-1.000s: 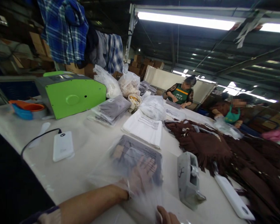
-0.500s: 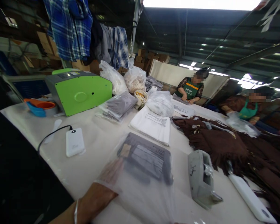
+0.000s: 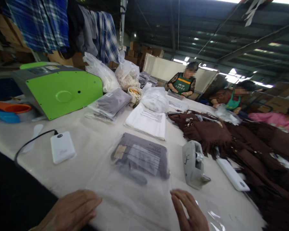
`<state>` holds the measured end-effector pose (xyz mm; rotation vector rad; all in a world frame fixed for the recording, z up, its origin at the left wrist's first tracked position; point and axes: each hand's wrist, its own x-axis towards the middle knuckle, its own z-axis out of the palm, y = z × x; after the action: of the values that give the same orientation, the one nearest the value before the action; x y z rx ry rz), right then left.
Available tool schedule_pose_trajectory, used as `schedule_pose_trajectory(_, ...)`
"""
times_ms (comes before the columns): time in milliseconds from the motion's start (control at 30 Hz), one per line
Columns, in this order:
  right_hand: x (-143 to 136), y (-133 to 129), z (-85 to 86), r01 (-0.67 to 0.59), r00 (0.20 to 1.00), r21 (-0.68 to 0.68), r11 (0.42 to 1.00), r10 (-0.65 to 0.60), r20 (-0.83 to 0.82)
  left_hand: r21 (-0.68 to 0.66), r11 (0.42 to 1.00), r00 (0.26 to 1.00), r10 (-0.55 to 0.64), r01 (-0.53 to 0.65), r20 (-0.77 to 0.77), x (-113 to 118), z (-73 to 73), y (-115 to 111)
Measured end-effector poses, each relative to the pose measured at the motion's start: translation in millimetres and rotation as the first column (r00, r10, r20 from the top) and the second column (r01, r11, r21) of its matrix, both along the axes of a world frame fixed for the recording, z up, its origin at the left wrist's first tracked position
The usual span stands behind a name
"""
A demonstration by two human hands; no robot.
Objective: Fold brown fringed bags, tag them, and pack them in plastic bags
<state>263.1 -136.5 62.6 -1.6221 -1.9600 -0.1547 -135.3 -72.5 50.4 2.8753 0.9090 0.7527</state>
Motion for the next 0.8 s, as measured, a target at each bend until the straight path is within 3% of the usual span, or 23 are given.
schedule_pose_trajectory(100,-29,43,1.2,0.015,0.986,0.088,0.996,-0.030,0.167,0.075,0.975,0.978,0.210,-0.208,-0.013,28,4.4,28)
schedule_pose_trajectory(200,-49,81,-22.7,-0.061,0.947,0.041,0.997,0.045,0.317,0.093,0.956,0.942,0.291,-0.278,-0.166,42,-7.6,53)
schedule_pose_trajectory(300,-46,97,-48.5,-0.068,0.935,-0.018,0.998,0.070,0.347,0.043,0.965,0.929,0.259,-0.257,-0.266,28,-25.1,58)
schedule_pose_trajectory(400,-36,95,-57.7,-0.074,0.936,-0.067,0.995,0.092,0.339,0.023,0.976,0.939,0.216,-0.218,-0.267,0,-32.5,46)
schedule_pose_trajectory(467,-35,89,-53.2,-0.091,0.941,-0.062,0.994,0.106,0.323,-0.019,0.974,0.952,0.216,-0.225,-0.215,-14,-28.2,36)
schedule_pose_trajectory(533,-44,84,-42.0,-0.116,0.948,-0.029,0.993,0.119,0.296,-0.126,0.940,0.945,0.301,-0.317,-0.131,-21,-17.3,26)
schedule_pose_trajectory(633,-78,84,-18.5,-0.224,0.937,0.009,0.975,0.212,0.277,-0.382,0.794,0.872,0.484,-0.473,-0.074,-16,3.6,16)
schedule_pose_trajectory(700,-110,92,-4.5,-0.340,0.901,0.009,0.940,0.323,0.290,-0.473,0.735,0.858,0.503,-0.487,-0.101,-9,14.3,12)
schedule_pose_trajectory(800,-155,112,1.9,-0.480,0.836,-0.012,0.877,0.461,0.298,-0.448,0.758,0.877,0.449,-0.475,-0.171,0,20.0,11)
